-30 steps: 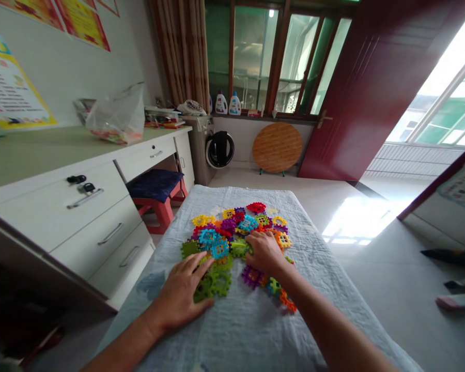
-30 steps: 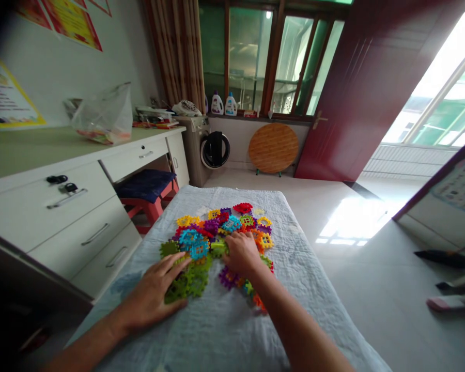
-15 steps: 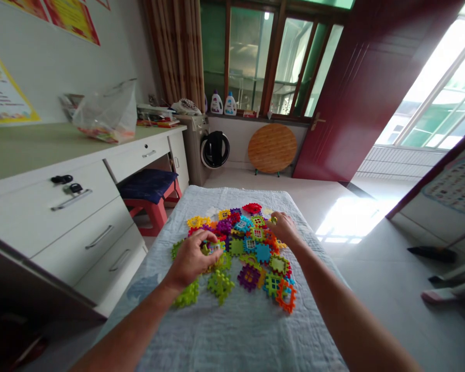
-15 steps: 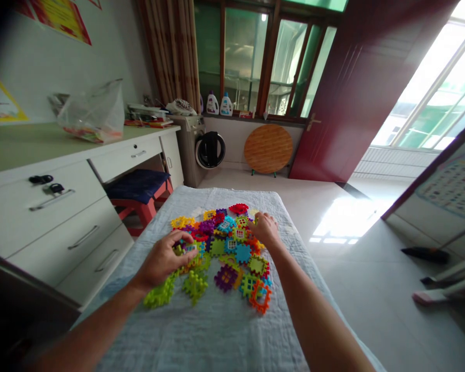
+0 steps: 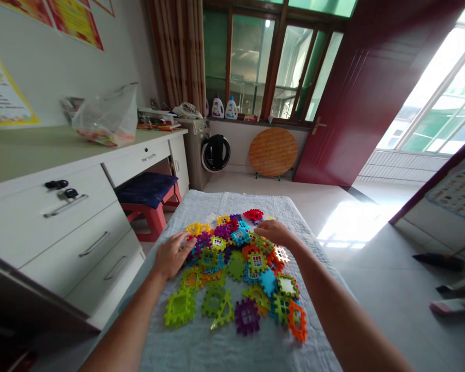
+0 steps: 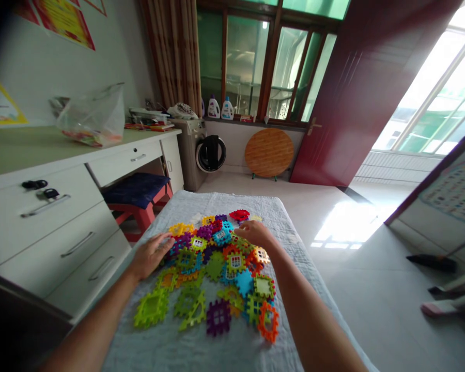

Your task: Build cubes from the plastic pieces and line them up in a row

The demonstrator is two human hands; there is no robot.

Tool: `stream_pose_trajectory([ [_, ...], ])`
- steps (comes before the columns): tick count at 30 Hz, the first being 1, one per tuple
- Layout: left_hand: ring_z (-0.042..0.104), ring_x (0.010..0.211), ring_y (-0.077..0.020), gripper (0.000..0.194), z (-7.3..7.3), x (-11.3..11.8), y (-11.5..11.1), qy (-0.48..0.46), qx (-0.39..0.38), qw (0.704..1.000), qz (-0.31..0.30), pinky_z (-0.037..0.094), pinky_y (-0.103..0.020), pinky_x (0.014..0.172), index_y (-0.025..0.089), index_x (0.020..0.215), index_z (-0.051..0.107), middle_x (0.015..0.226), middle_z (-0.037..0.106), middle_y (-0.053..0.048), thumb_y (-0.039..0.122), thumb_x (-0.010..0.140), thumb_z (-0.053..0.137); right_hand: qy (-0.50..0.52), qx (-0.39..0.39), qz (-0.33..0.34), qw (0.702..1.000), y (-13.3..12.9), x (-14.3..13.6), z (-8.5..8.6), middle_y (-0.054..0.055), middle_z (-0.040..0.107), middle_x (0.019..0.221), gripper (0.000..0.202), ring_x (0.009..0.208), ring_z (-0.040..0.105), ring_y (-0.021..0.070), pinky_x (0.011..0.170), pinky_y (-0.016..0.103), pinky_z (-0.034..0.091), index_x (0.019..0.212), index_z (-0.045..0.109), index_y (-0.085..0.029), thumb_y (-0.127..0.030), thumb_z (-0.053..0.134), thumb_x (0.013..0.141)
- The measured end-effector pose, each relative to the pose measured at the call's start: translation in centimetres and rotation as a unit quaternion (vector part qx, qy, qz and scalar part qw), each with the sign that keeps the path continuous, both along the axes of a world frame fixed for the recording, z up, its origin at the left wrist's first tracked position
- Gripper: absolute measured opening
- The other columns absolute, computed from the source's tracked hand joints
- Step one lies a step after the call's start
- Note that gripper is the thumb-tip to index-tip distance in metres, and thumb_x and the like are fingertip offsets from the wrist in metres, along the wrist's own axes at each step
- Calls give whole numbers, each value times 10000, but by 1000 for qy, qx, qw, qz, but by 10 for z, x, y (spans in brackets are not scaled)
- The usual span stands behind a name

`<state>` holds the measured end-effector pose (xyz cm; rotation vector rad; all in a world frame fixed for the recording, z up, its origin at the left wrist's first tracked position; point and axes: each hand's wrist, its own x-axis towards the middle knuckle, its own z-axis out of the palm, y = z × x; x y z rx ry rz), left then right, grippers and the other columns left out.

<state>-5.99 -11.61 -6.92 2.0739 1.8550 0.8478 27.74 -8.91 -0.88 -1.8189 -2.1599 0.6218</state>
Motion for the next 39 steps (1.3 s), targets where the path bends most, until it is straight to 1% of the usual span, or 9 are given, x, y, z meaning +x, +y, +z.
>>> stream_pose_trajectory([
  [5, 525, 1193, -239, 478, 5, 10, -6, -88, -36, 989, -112, 382, -389, 1040, 221, 1183, 575, 1246, 612, -60, 537, 865, 407, -16, 39, -129, 991, 55, -15, -9, 150, 482, 1313, 620, 1180, 463, 311, 926, 417, 382, 1297, 487, -199, -567, 519, 799],
  [11, 532, 1189, -227, 426, 12, 14, -14, -215, -73, 960, -163, 389, -371, 1048, 238, 1197, 574, 1236, 620, -30, 489, 889, 420, -6, 3, -60, 998, 72, -34, -21, 86, 567, 1202, 490, 1085, 512, 243, 897, 324, 403, 1129, 618, -216, -544, 591, 766],
  [15, 548, 1152, -226, 403, 10, 13, -9, -228, -59, 958, -163, 401, -368, 1035, 242, 1150, 616, 1151, 651, -22, 470, 900, 398, 6, -7, 14, 1000, 46, -41, -20, 64, 580, 1148, 420, 964, 561, 195, 842, 290, 428, 1053, 665, -239, -541, 577, 774],
  [22, 535, 1102, -224, 435, 5, 18, 2, -93, 16, 991, -99, 386, -378, 1031, 234, 992, 694, 1052, 606, -64, 499, 893, 363, 0, 21, 227, 974, -17, -27, 8, 1, 643, 1011, 215, 978, 565, 188, 918, 337, 402, 922, 701, -274, -384, 656, 742],
  [26, 477, 1182, -259, 468, 17, 35, 22, 2, 59, 997, -53, 339, -407, 1059, 249, 1033, 678, 1179, 553, -77, 560, 867, 369, 34, 10, 281, 959, -54, -12, 36, -26, 666, 1011, 225, 1034, 554, 185, 948, 356, 384, 981, 686, -311, -336, 658, 760],
  [30, 395, 1273, -258, 488, 33, 70, 63, 124, 8, 985, -119, 270, -392, 1094, 255, 1164, 610, 1330, 495, -78, 555, 877, 353, 141, -28, 325, 935, -83, 6, 58, -13, 654, 1087, 241, 1014, 581, 145, 942, 312, 405, 1064, 658, -284, -361, 557, 859],
  [33, 359, 1300, -275, 509, 36, 98, 91, 160, -51, 975, -144, 267, -414, 1084, 280, 1198, 579, 1356, 499, -57, 593, 841, 397, 198, -3, 230, 953, -89, 22, 48, 8, 650, 1086, 275, 1018, 584, 156, 923, 317, 428, 1054, 651, -258, -415, 494, 892],
  [37, 458, 1212, -314, 558, 31, 120, 106, 162, -112, 966, -169, 348, -450, 1001, 278, 1146, 609, 1276, 570, -70, 656, 767, 450, 139, 132, -64, 979, -78, 41, -1, 84, 607, 1164, 378, 1108, 540, 229, 965, 401, 401, 1093, 620, -216, -485, 478, 869],
  [39, 521, 1137, -302, 563, 30, 124, 103, 158, -135, 959, -195, 384, -417, 961, 256, 1104, 633, 1218, 604, -83, 661, 748, 469, 95, 117, -167, 974, -71, 45, -27, 136, 551, 1254, 484, 1177, 492, 280, 988, 459, 370, 1201, 563, -184, -514, 458, 863],
])
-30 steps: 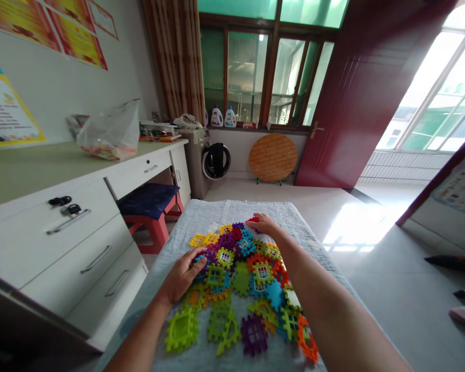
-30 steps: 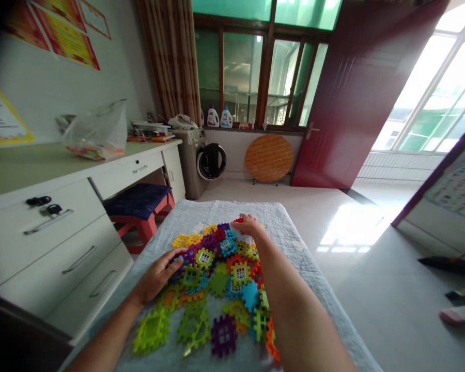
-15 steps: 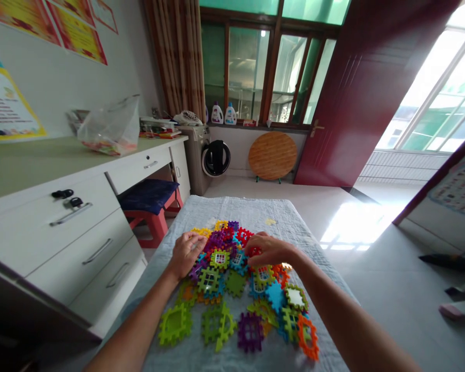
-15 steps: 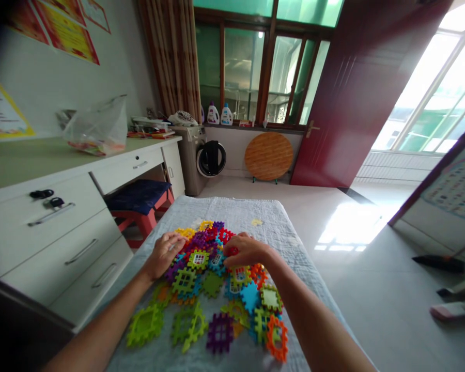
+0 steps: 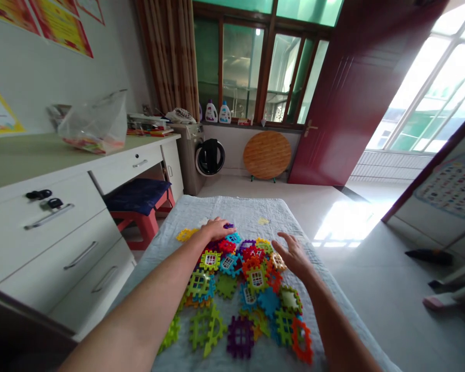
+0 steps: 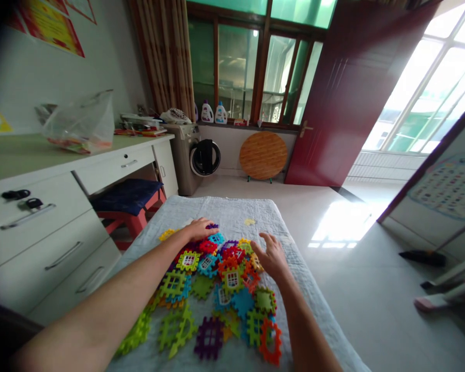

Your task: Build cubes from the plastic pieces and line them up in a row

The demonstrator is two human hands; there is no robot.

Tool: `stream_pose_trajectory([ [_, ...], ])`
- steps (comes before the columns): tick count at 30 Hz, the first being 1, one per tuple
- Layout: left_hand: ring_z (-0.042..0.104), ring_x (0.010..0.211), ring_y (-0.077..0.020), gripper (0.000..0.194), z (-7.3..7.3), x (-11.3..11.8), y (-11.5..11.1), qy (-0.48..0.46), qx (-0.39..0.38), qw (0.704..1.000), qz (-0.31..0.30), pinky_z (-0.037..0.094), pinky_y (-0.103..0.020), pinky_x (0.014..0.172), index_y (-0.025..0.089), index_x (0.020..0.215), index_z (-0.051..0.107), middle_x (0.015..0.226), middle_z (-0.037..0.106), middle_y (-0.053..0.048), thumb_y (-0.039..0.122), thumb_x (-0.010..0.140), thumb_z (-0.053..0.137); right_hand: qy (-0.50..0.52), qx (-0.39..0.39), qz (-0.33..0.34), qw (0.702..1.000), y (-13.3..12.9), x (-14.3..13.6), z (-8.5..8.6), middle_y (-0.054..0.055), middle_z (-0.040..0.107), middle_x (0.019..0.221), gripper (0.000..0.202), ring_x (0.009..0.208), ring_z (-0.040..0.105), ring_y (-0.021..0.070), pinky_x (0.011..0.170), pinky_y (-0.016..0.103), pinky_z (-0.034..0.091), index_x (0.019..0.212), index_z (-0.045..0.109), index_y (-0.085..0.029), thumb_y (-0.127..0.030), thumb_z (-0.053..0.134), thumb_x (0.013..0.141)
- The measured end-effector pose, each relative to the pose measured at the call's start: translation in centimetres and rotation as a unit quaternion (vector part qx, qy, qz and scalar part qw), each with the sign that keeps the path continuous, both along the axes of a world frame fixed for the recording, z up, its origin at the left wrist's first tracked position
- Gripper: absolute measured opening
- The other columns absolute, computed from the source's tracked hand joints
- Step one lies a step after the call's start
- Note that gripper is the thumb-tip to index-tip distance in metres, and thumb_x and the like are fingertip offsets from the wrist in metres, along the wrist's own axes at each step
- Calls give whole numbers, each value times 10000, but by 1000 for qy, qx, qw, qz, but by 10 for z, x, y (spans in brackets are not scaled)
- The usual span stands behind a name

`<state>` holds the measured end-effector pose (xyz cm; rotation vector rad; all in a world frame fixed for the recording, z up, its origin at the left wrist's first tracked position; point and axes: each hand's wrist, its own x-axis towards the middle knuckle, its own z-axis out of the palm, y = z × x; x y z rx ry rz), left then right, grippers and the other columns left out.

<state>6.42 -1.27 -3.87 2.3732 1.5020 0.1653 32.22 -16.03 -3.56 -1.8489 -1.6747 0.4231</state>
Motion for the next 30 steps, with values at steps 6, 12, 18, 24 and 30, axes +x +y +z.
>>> stream_pose_trajectory([
  [6, 620, 872, -195, 405, 13, 7, -34, -27, -84, 990, -110, 444, -259, 792, 202, 928, 682, 937, 694, -35, 533, 798, 488, 16, -40, 87, 995, 1, -25, -18, 127, 590, 1216, 558, 1142, 515, 290, 969, 435, 374, 1246, 541, -177, -564, 443, 856],
  [12, 606, 827, -155, 283, 32, -1, -92, -80, -143, 960, -227, 430, -207, 697, 212, 954, 673, 952, 671, -2, 392, 811, 509, 88, -58, 255, 961, -18, -46, 15, 41, 672, 1003, 407, 877, 610, 207, 782, 329, 465, 1157, 601, -217, -458, 540, 834],
  [18, 581, 845, -171, 285, 37, -14, -94, -99, -26, 978, -182, 428, -254, 789, 189, 852, 675, 903, 634, -36, 357, 851, 446, 164, -33, 256, 952, -19, -35, 16, 40, 640, 1161, 385, 1089, 564, 238, 953, 382, 421, 1130, 629, -253, -484, 550, 833],
  [24, 364, 1282, -344, 577, 21, 22, -41, -8, 7, 999, -35, 304, -463, 1039, 245, 1268, 528, 1419, 391, -118, 556, 782, 509, 135, 25, 87, 987, 1, -15, -19, 76, 629, 1145, 432, 1102, 543, 262, 979, 434, 389, 1083, 634, -227, -538, 427, 865],
  [30, 286, 1296, -466, 728, 6, 63, -36, 29, -56, 997, -45, 259, -674, 952, 333, 1328, 458, 1447, 364, -135, 694, 698, 504, 135, -12, 72, 988, 3, -7, -31, 86, 599, 1226, 508, 1159, 518, 263, 1012, 429, 369, 1199, 571, -222, -563, 394, 867],
])
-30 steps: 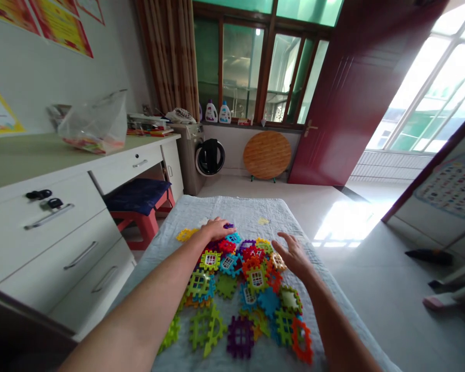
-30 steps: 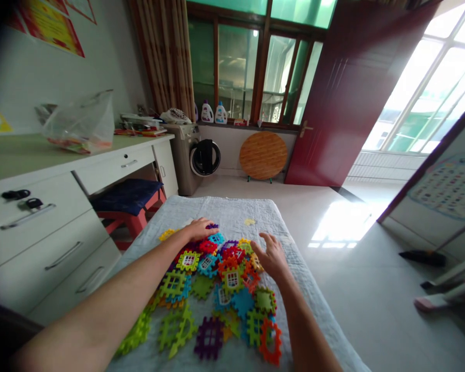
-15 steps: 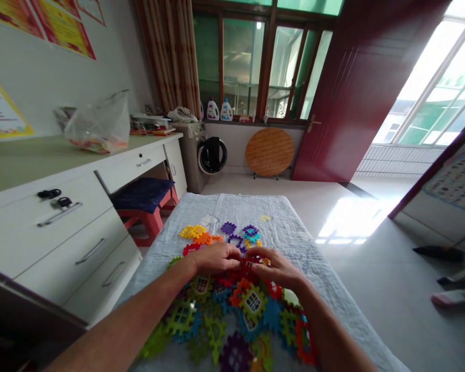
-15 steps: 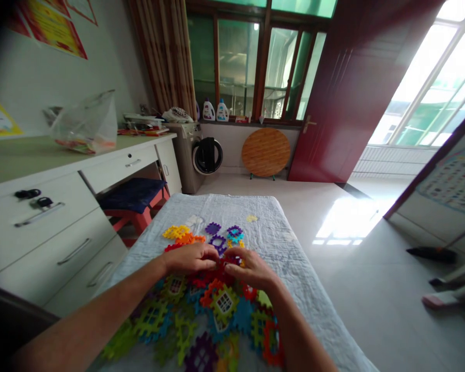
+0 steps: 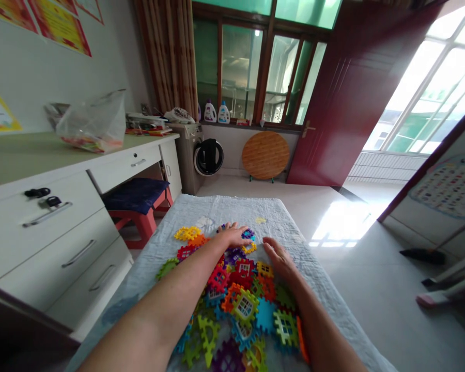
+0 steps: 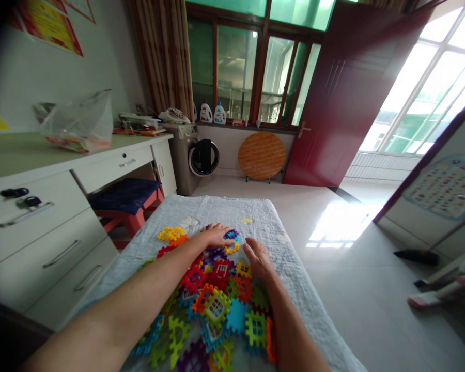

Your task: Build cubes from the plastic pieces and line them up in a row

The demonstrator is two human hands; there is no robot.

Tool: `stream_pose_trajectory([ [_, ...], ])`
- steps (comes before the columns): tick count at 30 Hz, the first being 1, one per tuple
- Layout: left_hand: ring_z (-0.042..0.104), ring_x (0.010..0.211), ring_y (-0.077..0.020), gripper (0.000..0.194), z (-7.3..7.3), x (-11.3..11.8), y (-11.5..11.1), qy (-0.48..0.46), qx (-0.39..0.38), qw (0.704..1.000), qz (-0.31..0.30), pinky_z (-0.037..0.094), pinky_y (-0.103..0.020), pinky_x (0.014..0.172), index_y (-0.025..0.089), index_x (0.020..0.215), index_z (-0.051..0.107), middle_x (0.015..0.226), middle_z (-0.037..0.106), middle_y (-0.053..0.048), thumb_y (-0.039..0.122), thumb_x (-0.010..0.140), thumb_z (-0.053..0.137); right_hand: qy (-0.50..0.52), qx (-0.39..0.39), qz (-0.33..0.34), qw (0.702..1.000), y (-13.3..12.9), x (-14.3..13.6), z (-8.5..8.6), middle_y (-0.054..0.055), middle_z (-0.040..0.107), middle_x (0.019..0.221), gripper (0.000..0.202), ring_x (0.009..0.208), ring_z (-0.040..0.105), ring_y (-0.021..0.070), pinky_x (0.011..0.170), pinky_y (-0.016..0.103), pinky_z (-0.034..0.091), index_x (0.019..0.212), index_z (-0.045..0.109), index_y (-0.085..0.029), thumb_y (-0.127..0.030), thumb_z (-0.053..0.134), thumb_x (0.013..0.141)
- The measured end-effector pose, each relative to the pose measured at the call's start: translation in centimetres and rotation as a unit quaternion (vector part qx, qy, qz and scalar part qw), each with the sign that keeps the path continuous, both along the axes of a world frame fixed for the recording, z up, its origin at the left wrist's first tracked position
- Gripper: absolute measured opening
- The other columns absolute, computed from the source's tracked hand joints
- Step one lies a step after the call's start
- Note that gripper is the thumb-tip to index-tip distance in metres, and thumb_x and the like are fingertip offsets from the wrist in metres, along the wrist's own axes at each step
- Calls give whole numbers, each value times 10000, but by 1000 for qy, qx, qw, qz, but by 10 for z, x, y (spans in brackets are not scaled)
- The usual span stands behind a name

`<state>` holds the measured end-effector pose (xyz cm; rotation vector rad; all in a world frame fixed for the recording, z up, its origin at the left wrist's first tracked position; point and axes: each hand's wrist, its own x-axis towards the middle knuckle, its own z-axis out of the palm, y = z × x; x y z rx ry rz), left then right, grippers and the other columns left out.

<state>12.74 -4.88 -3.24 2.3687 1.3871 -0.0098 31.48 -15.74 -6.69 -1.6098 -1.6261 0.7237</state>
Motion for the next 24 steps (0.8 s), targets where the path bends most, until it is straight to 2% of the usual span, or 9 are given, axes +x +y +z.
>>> stream_pose_trajectory([
  [4, 374, 1244, -416, 601, 7, -4, -19, -2, -20, 999, -51, 310, -622, 945, 331, 1251, 532, 1340, 486, -121, 647, 742, 484, -11, 0, 21, 1000, 2, -1, -1, 83, 598, 1234, 547, 1183, 506, 255, 1029, 419, 353, 1263, 529, -226, -578, 388, 869],
  [8, 542, 1089, -255, 426, 26, -19, -48, -24, -69, 987, -146, 395, -358, 945, 303, 1110, 640, 1137, 633, -37, 553, 819, 455, -59, 8, 60, 996, 2, -8, 0, 81, 586, 1253, 493, 1238, 448, 268, 1082, 459, 260, 1204, 580, -227, -549, 392, 881],
  [10, 582, 999, -193, 406, 36, -29, -60, -74, -116, 970, -199, 419, -265, 884, 271, 1096, 648, 1090, 657, -9, 507, 864, 413, -68, 2, 90, 994, -1, -13, 5, 78, 590, 1245, 469, 1237, 442, 277, 1083, 473, 249, 1173, 603, -235, -548, 440, 865],
  [12, 593, 952, -171, 419, 43, -41, -65, -147, -155, 952, -218, 432, -238, 837, 234, 1111, 639, 1076, 665, -6, 481, 890, 382, -36, -24, 142, 989, -6, -18, 14, 65, 610, 1211, 473, 1170, 501, 271, 1040, 463, 322, 1190, 593, -253, -556, 493, 840],
  [14, 597, 944, -165, 427, 46, -58, -59, -194, -135, 956, -172, 438, -233, 830, 218, 1109, 638, 1070, 669, -9, 476, 896, 373, 42, -59, 207, 976, -12, -21, 25, 44, 615, 1204, 472, 1098, 554, 246, 979, 433, 400, 1217, 572, -271, -548, 507, 839],
  [16, 584, 1005, -172, 420, 44, -77, -44, -178, -46, 981, -65, 423, -239, 886, 225, 1094, 648, 1121, 652, -18, 470, 890, 375, 131, -76, 262, 953, -18, -22, 36, 28, 608, 1221, 437, 1111, 555, 228, 976, 409, 412, 1207, 574, -277, -520, 512, 850],
  [18, 513, 1149, -205, 397, 36, -98, -24, -106, 48, 991, 65, 361, -278, 991, 251, 1108, 638, 1252, 582, -29, 459, 864, 403, 196, -74, 284, 936, -24, -22, 43, 25, 596, 1249, 416, 1172, 522, 221, 1017, 402, 380, 1195, 578, -280, -499, 537, 843],
  [22, 362, 1267, -411, 548, 10, -130, 4, -25, 61, 981, 182, 304, -532, 996, 284, 1185, 580, 1383, 457, -108, 523, 693, 598, 268, -70, 253, 927, -29, -18, 45, 51, 618, 1224, 444, 1184, 524, 229, 1038, 432, 362, 1183, 575, -270, -513, 574, 811],
  [24, 398, 1223, -449, 628, -2, -137, 7, -1, 46, 980, 195, 329, -555, 951, 274, 1194, 578, 1360, 469, -147, 554, 636, 637, 300, -57, 226, 925, -28, -14, 41, 68, 634, 1194, 436, 1169, 537, 239, 1036, 439, 365, 1154, 591, -252, -514, 581, 805],
])
